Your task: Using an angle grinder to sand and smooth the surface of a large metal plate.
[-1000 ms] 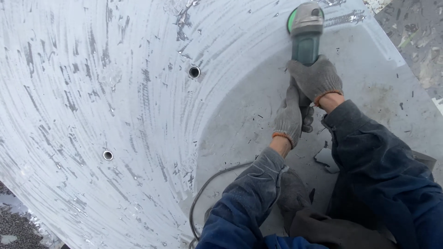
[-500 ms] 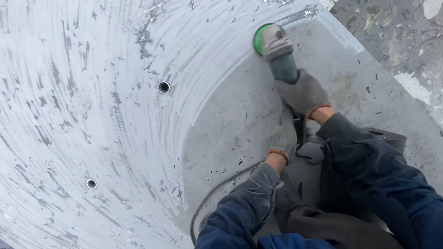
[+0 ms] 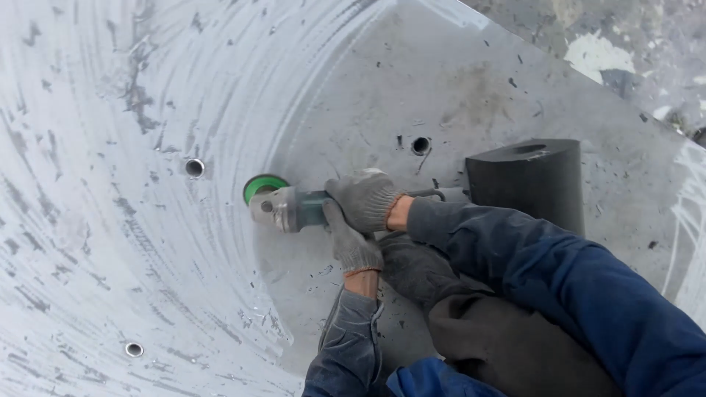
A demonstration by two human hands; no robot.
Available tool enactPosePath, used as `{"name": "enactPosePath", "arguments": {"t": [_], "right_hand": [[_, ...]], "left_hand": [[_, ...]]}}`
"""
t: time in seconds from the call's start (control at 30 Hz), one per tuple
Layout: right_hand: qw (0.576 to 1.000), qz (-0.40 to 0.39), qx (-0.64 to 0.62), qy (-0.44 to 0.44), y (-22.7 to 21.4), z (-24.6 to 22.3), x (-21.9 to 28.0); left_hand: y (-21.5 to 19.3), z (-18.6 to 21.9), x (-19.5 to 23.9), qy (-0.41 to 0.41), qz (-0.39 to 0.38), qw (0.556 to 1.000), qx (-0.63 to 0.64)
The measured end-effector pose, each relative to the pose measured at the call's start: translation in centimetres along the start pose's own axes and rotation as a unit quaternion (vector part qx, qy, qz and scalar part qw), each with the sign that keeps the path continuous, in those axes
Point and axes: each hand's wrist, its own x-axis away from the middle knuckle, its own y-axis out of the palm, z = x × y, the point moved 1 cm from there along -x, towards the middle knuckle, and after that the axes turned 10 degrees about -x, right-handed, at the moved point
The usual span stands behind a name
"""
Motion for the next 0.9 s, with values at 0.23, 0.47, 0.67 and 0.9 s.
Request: {"name": "enactPosePath", "arguments": {"t": [0.23,0.47,0.67,0.9], "right_hand": [[0.988,0.116,-0.018,0.105,-1.9,4.1,5.5],[0.970,0.218,0.069,0.082,-6.2,4.7,16.5],[0.931,0.298,0.170,0.123,6.9,13.9,16.4],[0.735,0.286,0.588,0.177,12.0,23.9,14.6]], "left_hand": [[2.5,0.7,-1.5,-0.033,-0.233,0.964,-0.123],[7.2,-1.0,-0.4,-0.012,-0.372,0.909,-0.186],[6.9,2.3,-2.8,0.090,-0.284,0.883,-0.363],[6.0,6.7,-1.5,0.180,-0.218,0.885,-0.371]]}}
